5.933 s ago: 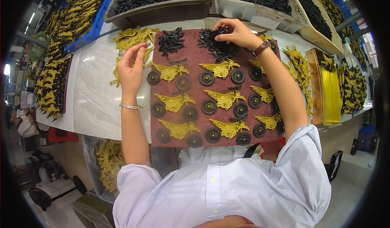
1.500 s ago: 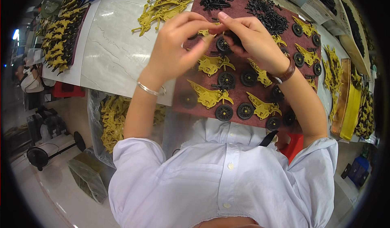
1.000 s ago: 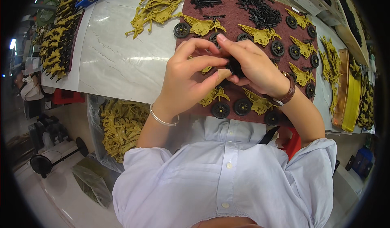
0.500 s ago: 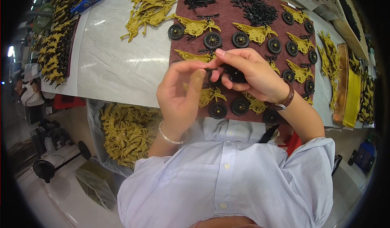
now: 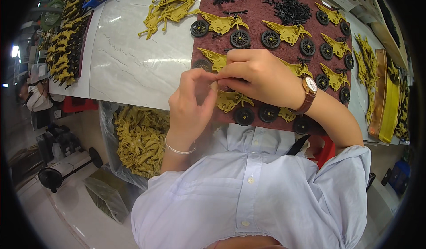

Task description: The person assembles small plastic toy motorcycle models by hand, attaching toy wheels to toy motorcycle frames.

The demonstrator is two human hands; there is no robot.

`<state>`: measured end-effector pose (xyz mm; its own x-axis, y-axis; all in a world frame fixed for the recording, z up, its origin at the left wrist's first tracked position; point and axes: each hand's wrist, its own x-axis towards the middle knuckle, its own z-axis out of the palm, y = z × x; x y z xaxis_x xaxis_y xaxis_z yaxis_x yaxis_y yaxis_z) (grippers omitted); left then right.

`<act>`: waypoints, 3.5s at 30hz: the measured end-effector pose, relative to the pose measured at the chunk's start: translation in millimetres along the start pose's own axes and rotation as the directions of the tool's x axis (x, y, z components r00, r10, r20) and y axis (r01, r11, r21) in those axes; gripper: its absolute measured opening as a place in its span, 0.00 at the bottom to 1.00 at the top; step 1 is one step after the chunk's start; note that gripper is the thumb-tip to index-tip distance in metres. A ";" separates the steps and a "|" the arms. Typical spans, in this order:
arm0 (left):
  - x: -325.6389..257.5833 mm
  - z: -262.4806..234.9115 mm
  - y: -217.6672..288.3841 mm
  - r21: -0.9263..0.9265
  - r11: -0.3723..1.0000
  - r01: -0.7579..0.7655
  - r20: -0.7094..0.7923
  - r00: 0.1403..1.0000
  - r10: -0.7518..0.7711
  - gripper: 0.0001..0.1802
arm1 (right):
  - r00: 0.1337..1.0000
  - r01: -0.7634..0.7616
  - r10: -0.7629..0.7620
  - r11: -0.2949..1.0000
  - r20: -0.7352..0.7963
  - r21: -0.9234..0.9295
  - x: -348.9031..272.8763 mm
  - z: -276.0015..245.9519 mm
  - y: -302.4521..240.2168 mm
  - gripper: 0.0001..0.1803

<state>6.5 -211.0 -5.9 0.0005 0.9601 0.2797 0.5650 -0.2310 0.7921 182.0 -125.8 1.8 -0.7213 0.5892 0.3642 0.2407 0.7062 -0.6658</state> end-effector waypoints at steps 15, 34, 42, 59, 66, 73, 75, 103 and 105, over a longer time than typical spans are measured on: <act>17.5 -9.4 -21.0 0.482 0.815 -0.320 0.269 0.940 0.210 0.20 | 0.988 0.059 -0.022 0.968 0.150 -0.246 -1.2 14.3 17.8 0.09; 10.6 1.6 4.5 0.142 0.920 -0.366 -0.025 0.928 0.373 0.16 | 0.947 -0.292 0.310 0.939 -0.081 0.181 -31.5 -18.6 -19.6 0.14; 2.9 33.4 35.1 -0.146 0.888 -0.436 0.064 0.892 0.448 0.18 | 0.888 -0.362 0.401 0.911 -0.223 0.196 -75.1 -8.7 -55.8 0.22; -31.5 43.7 19.9 -0.516 0.855 -0.060 -0.097 0.995 0.011 0.08 | 0.758 -0.310 0.568 0.747 -0.320 0.588 -88.6 11.6 -58.3 0.11; -32.5 3.0 5.1 0.064 0.918 -0.391 0.087 0.919 0.386 0.11 | 0.920 -0.197 0.236 0.969 -0.313 0.150 -80.3 30.8 -54.4 0.10; -34.5 -22.1 -23.4 0.299 0.892 -0.339 0.295 0.922 0.252 0.24 | 0.974 -0.180 0.155 0.972 -0.165 -0.153 -65.1 62.0 -47.2 0.09; -34.5 -19.9 -27.5 0.306 0.878 -0.368 0.340 0.904 0.260 0.24 | 0.980 -0.172 0.145 0.964 -0.137 -0.203 -62.3 64.2 -47.8 0.10; -20.4 50.5 41.8 -0.173 0.937 -0.304 0.116 0.938 0.326 0.13 | 0.784 -0.444 0.501 0.865 -0.367 0.231 -99.9 16.3 -63.6 0.26; -19.4 58.6 44.4 -0.211 0.934 -0.286 0.143 0.937 0.319 0.13 | 0.777 -0.416 0.476 0.879 -0.412 0.232 -106.1 15.1 -59.2 0.27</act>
<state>80.0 -230.5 -8.0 0.2988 0.8481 0.4375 0.3534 -0.5242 0.7748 234.5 -236.0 -7.3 -0.1781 0.9557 0.2341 0.3608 0.2848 -0.8881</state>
